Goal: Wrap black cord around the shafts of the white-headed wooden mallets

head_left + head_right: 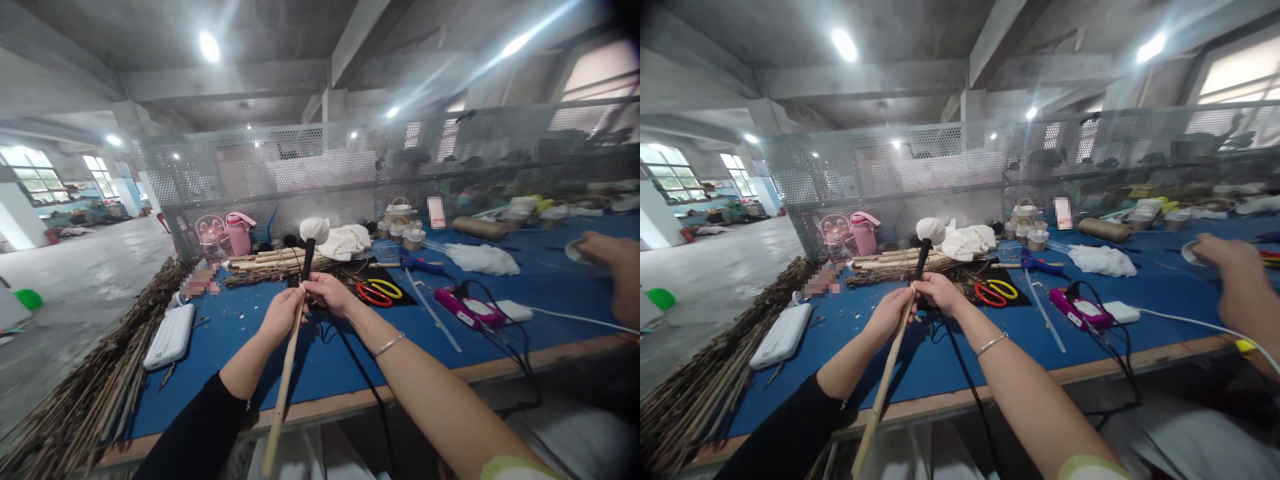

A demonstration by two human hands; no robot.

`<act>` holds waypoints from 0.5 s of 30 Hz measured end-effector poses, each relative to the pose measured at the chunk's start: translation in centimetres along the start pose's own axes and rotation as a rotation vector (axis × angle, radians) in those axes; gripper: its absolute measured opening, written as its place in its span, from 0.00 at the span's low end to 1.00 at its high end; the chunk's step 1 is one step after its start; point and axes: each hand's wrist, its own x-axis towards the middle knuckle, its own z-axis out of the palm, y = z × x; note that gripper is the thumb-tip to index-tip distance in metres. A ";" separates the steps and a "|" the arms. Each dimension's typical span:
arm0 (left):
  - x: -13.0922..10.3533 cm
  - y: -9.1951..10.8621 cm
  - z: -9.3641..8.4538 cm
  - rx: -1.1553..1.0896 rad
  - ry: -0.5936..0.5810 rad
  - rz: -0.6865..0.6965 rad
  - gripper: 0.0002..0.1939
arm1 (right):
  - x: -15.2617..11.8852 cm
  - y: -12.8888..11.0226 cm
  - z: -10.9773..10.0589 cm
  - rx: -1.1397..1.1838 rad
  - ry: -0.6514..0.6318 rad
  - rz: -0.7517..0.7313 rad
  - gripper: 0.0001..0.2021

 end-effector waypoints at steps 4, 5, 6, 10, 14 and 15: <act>-0.2 0.3 0.1 0.075 0.096 0.022 0.15 | -0.2 0.0 0.2 -0.057 0.010 -0.001 0.13; -0.2 0.5 0.2 0.017 0.075 -0.028 0.14 | -0.2 0.0 0.2 -0.072 -0.005 0.004 0.13; -0.3 0.6 0.3 -0.057 0.045 -0.089 0.13 | -0.2 0.0 0.2 -0.086 -0.026 0.013 0.13; -0.4 1.2 0.3 -0.238 -0.015 -0.201 0.12 | -0.2 0.2 0.2 -0.086 -0.075 0.041 0.14; -0.5 1.4 0.3 -0.241 0.014 -0.217 0.10 | 0.0 0.3 0.1 -0.017 -0.099 0.059 0.15; -0.5 1.4 0.3 -0.236 0.018 -0.222 0.10 | 0.0 0.3 0.1 -0.008 -0.104 0.062 0.15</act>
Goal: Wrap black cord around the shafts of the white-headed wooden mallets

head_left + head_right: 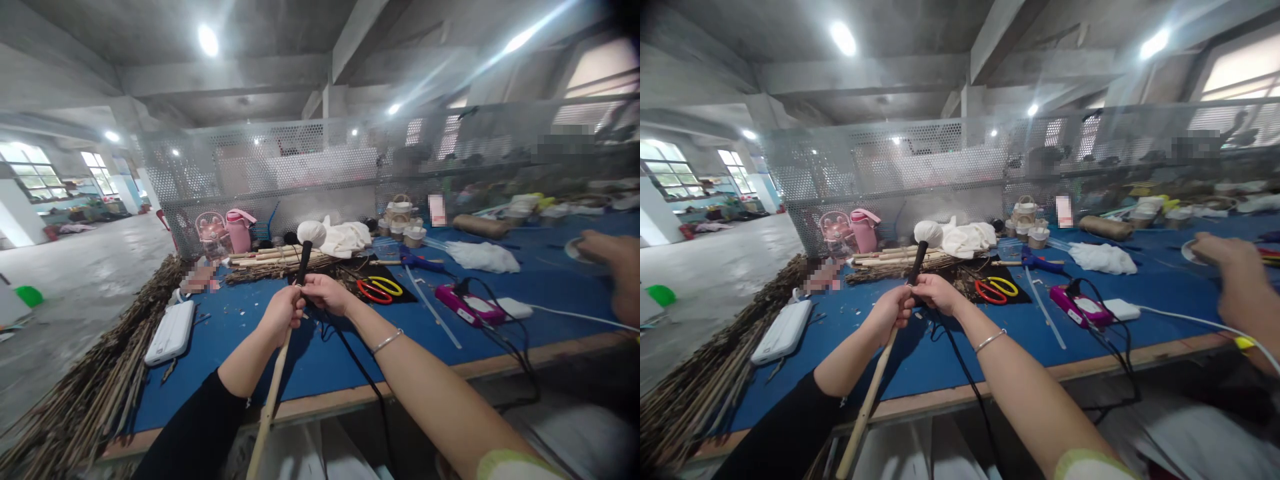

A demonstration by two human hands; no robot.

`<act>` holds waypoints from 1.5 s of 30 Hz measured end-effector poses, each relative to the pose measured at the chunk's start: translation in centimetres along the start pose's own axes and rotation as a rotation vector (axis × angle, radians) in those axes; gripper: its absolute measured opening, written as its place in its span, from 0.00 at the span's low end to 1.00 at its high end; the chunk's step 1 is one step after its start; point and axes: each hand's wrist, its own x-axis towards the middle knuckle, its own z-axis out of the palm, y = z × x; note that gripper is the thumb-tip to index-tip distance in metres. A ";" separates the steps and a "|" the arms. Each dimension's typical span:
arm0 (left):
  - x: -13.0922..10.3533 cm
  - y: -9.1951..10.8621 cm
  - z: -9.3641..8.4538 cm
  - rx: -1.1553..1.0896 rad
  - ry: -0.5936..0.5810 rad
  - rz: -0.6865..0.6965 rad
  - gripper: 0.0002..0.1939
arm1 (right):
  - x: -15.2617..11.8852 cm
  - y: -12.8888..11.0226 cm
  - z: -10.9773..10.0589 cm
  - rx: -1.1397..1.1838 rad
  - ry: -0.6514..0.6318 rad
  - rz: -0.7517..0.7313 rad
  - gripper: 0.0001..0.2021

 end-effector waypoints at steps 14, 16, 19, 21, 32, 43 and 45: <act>-0.3 0.1 0.3 0.019 0.015 -0.045 0.15 | 0.0 0.0 0.3 0.003 0.030 -0.039 0.13; 0.0 -0.1 0.2 0.018 0.040 -0.032 0.16 | 0.1 -0.1 0.4 -0.050 0.057 -0.046 0.13; 0.5 -0.6 -0.1 0.012 0.102 -0.015 0.14 | 0.2 -0.3 0.7 -0.215 0.171 -0.104 0.12; 0.6 -0.6 -0.2 -0.004 0.128 -0.027 0.10 | 0.2 -0.4 0.7 -0.314 0.228 -0.140 0.11; 0.5 -0.4 -0.1 0.016 0.107 -0.017 0.13 | -0.1 -0.4 0.6 -0.145 0.166 -0.029 0.14; 0.9 2.4 -3.6 -0.009 0.156 0.039 0.15 | -8.7 -5.6 2.7 -0.344 -0.105 0.099 0.10; 1.0 2.9 -4.1 -0.022 0.182 0.043 0.15 | -12.7 -5.5 2.9 -0.482 -0.028 0.108 0.09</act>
